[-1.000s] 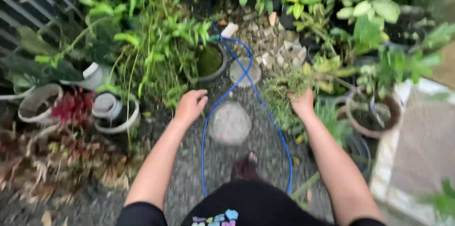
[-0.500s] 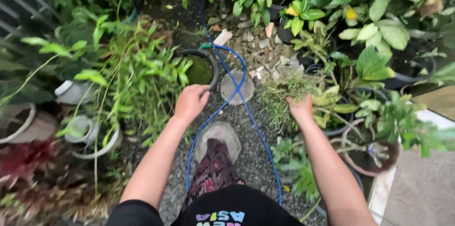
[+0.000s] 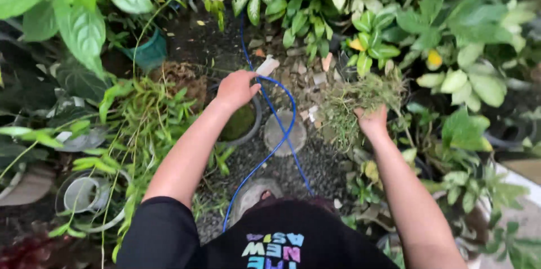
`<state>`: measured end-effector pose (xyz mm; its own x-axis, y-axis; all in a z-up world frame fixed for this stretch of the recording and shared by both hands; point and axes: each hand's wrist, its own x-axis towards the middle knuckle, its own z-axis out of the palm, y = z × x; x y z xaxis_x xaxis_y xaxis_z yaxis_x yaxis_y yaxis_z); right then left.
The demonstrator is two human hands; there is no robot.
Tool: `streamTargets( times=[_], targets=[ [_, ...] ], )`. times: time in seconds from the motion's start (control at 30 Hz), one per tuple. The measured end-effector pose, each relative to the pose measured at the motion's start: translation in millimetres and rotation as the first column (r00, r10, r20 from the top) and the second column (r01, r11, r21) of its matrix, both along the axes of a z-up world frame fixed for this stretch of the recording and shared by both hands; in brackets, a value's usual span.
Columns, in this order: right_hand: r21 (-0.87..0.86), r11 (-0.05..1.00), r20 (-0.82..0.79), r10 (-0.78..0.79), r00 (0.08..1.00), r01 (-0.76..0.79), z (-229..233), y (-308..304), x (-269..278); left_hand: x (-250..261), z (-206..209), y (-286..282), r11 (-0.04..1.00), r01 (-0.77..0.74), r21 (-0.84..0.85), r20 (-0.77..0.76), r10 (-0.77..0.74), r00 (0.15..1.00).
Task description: Pulling weeds and grass from potted plants and the surrounding ground in an outdoor garden.
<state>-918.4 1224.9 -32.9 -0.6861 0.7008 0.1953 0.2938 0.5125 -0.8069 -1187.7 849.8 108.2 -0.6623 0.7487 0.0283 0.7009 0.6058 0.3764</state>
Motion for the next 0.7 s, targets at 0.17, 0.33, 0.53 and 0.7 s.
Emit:
streamTargets(
  times=[0.17,0.33,0.53,0.7],
  targets=[
    [-0.052,0.998,0.004,0.039,0.999,-0.039,-7,27,-65,-59,-8,16,0.996,-0.071,0.045,-0.021,0.072,0.997],
    [-0.080,0.991,-0.040,0.107,0.994,-0.109,-12,58,-158,-116,-15,19,0.985,-0.170,-0.022,0.031,0.170,0.985],
    [-0.096,0.972,-0.114,0.201,0.973,-0.212,-25,117,-295,-203,-40,48,0.959,-0.276,-0.065,0.070,0.280,0.957],
    [-0.093,0.946,-0.186,0.288,0.939,-0.309,-20,170,-392,-259,-25,87,0.918,-0.396,-0.007,0.138,0.393,0.909]
  ],
)
